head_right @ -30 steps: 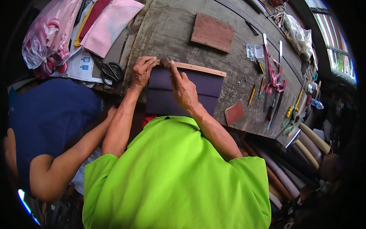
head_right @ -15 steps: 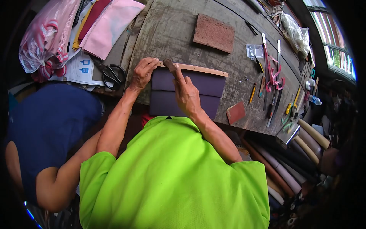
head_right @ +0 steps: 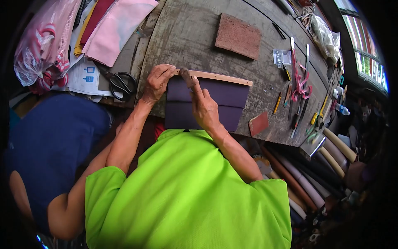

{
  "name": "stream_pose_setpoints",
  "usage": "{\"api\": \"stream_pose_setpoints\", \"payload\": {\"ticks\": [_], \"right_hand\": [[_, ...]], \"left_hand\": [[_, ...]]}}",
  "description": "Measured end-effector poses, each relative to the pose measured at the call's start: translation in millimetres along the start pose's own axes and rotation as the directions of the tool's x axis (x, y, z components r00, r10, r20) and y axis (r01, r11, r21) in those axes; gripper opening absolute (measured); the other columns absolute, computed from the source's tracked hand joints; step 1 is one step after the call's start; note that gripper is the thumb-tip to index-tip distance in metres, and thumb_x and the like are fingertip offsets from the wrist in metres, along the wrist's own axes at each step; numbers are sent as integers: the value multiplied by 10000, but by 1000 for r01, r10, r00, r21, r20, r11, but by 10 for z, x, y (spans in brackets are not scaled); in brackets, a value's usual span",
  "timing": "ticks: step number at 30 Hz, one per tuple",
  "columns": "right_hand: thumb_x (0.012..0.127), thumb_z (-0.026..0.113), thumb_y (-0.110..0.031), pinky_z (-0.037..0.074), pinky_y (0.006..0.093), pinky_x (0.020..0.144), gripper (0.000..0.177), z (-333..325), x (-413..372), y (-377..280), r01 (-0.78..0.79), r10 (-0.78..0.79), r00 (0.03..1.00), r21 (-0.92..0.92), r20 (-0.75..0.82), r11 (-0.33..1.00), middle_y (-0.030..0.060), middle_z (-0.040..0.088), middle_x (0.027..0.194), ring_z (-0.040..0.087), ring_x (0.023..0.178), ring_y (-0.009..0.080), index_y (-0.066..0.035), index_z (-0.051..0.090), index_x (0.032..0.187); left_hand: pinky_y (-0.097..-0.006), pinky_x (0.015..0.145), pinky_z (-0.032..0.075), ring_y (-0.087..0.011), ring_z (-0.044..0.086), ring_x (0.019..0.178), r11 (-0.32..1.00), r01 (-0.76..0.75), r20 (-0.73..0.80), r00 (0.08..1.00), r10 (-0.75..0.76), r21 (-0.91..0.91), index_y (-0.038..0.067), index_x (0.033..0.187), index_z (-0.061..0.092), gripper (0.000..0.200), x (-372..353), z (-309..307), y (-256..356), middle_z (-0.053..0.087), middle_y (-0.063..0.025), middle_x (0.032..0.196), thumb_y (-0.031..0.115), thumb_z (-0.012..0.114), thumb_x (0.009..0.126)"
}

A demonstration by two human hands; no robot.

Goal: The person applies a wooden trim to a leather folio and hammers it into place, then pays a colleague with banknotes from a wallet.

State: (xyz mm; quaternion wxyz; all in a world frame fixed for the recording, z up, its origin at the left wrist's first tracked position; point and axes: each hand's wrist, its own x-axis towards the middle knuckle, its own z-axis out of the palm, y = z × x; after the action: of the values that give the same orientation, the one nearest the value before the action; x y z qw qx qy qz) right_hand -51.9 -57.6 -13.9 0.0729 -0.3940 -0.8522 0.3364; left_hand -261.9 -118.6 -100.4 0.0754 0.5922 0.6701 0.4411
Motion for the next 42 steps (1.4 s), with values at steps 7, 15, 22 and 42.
{"api": "stream_pose_setpoints", "payload": {"ticks": [7,15,22,42], "right_hand": [[989,626,-109,520,449,661,533,-318,480,22,31,-31,986,-4,-162,1000,176,604,915,639,753,360,-103,466,1497],[946,634,-100,435,522,923,451,-153,1970,472,271,-418,887,-512,-196,815,129,609,1146,540,1142,323,-143,575,1392],[875,734,-143,471,442,911,394,-243,1106,246,303,-308,913,60,268,951,122,615,1147,590,1054,326,-87,629,1251],[839,794,-231,549,453,719,464,-1079,860,-369,58,-158,867,221,472,974,167,651,961,663,843,370,3,635,1207]], "left_hand": [[-460,981,452,-361,530,1155,936,351,-95,931,-353,-41,17,1246,650,337,11,26,290,574,-173,1216,126,680,929],[-440,932,459,-343,579,1051,771,637,-6,771,-637,-4,14,1153,690,249,89,59,490,660,-148,1092,111,685,924],[-367,1000,478,-272,621,1142,641,736,93,670,-737,-218,21,1165,681,233,183,-15,546,681,-145,1201,56,669,935],[-335,942,545,-250,697,1064,340,726,468,660,-587,-598,-31,1227,657,357,292,-700,1111,716,-179,1141,98,745,906]]}}
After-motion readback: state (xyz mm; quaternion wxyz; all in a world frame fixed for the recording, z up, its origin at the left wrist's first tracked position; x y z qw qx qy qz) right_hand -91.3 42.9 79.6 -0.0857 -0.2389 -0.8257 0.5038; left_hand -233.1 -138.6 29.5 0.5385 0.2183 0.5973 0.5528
